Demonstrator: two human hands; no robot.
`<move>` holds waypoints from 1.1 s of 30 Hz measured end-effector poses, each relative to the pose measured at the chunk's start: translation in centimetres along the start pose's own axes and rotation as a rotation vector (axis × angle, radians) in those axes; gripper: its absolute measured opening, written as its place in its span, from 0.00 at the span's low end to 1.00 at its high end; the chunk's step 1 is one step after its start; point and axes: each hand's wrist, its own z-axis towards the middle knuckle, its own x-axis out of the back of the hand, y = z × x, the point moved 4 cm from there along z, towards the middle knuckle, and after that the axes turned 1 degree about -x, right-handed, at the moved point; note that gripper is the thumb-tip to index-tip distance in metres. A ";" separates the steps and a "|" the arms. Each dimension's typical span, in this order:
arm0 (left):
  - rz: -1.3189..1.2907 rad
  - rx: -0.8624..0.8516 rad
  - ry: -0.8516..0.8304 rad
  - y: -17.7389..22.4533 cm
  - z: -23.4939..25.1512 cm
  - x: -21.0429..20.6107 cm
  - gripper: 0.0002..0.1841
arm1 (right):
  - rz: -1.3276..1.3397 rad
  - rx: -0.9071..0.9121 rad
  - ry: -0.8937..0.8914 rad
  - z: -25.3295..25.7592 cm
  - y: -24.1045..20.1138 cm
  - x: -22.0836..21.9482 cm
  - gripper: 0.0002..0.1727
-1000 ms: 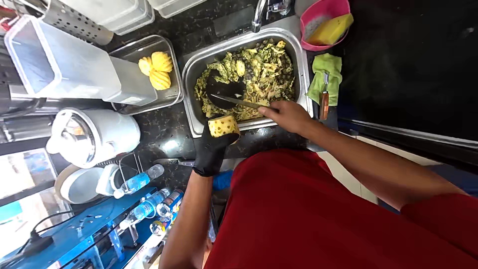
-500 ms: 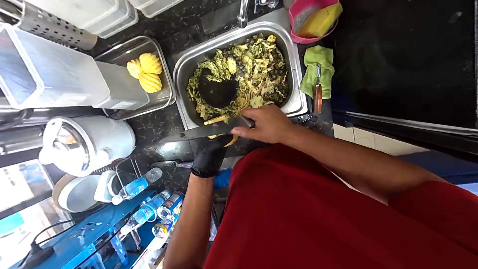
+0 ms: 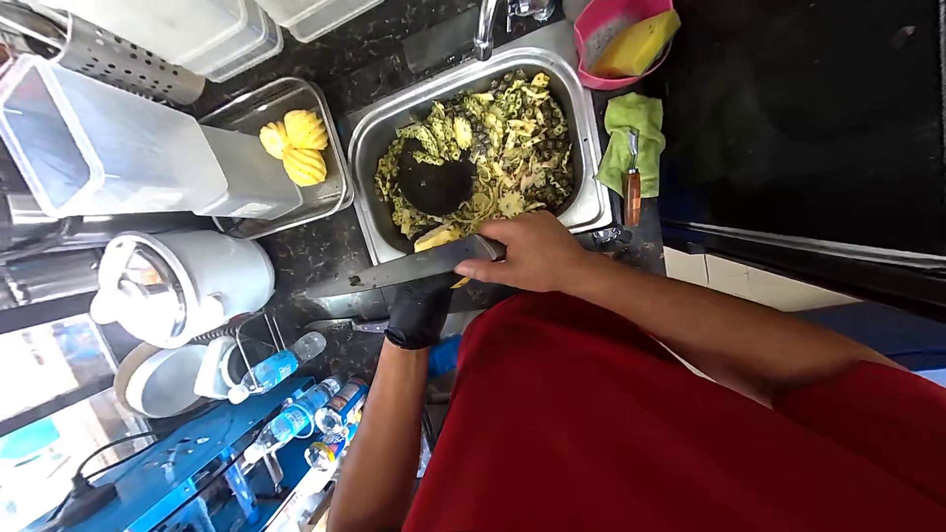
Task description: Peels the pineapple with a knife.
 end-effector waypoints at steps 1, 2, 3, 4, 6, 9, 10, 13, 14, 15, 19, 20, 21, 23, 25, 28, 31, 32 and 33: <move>-0.002 -0.009 -0.024 -0.2 0.1 0.4 0.22 | -0.006 0.014 0.008 0.3 0.9 -0.2 0.42; 0.007 -0.008 -0.042 -0.2 0.2 0.9 0.27 | -0.003 -0.001 0.006 0.6 2.5 -0.3 0.42; 0.021 0.008 -0.029 0.0 0.3 1.3 0.31 | 0.003 -0.049 -0.008 0.8 4.4 -0.4 0.41; 0.044 0.029 -0.006 0.3 0.2 1.7 0.34 | 0.016 -0.137 -0.042 0.9 6.4 -0.4 0.41; 0.077 0.068 0.026 0.9 -0.1 2.1 0.36 | 0.049 -0.330 -0.117 0.7 9.2 -0.4 0.45; 0.015 0.111 0.016 0.8 -0.1 2.0 0.31 | 0.137 -0.328 -0.098 -0.2 8.0 -0.2 0.43; -0.012 0.106 0.001 0.5 0.1 1.9 0.30 | 0.163 -0.276 -0.078 -0.5 6.3 -0.1 0.41; -0.089 0.065 -0.027 -0.7 0.3 1.5 0.24 | 0.132 -0.108 -0.057 -0.7 1.6 0.5 0.39; -0.114 0.072 0.027 -1.1 0.0 1.6 0.20 | 0.095 -0.065 -0.055 -0.7 0.5 0.5 0.39; -0.132 0.087 0.080 -1.5 -0.2 1.8 0.19 | 0.057 -0.030 -0.054 -0.6 -0.1 0.3 0.39; -0.101 0.069 0.011 -1.4 0.0 1.7 0.24 | -0.034 0.033 0.020 0.2 3.0 -0.6 0.42; -0.084 0.060 -0.020 -1.1 0.2 1.8 0.26 | -0.025 0.000 0.033 0.3 4.7 -0.8 0.41; -0.075 0.061 -0.028 -0.8 0.3 2.0 0.29 | -0.013 -0.053 0.035 0.3 6.3 -0.9 0.39; -0.062 0.079 0.006 -0.3 0.2 2.5 0.32 | -0.022 -0.159 -0.002 0.1 8.2 -1.1 0.39; -0.006 0.095 0.008 -0.3 0.2 2.5 0.33 | 0.008 -0.216 -0.042 -0.4 7.5 -0.9 0.41; 0.125 0.066 -0.008 -0.5 0.5 2.0 0.33 | 0.078 -0.124 -0.038 -0.6 3.7 -0.6 0.41; 0.224 0.026 0.013 -0.2 0.2 1.6 0.32 | 0.046 -0.046 -0.075 0.2 2.2 -0.4 0.42; 0.227 0.022 0.011 0.0 0.1 1.6 0.36 | 0.038 -0.062 -0.081 0.5 3.0 -0.5 0.42; 0.233 0.029 -0.011 0.3 0.0 1.7 0.42 | 0.048 -0.115 -0.093 0.8 4.4 -0.5 0.42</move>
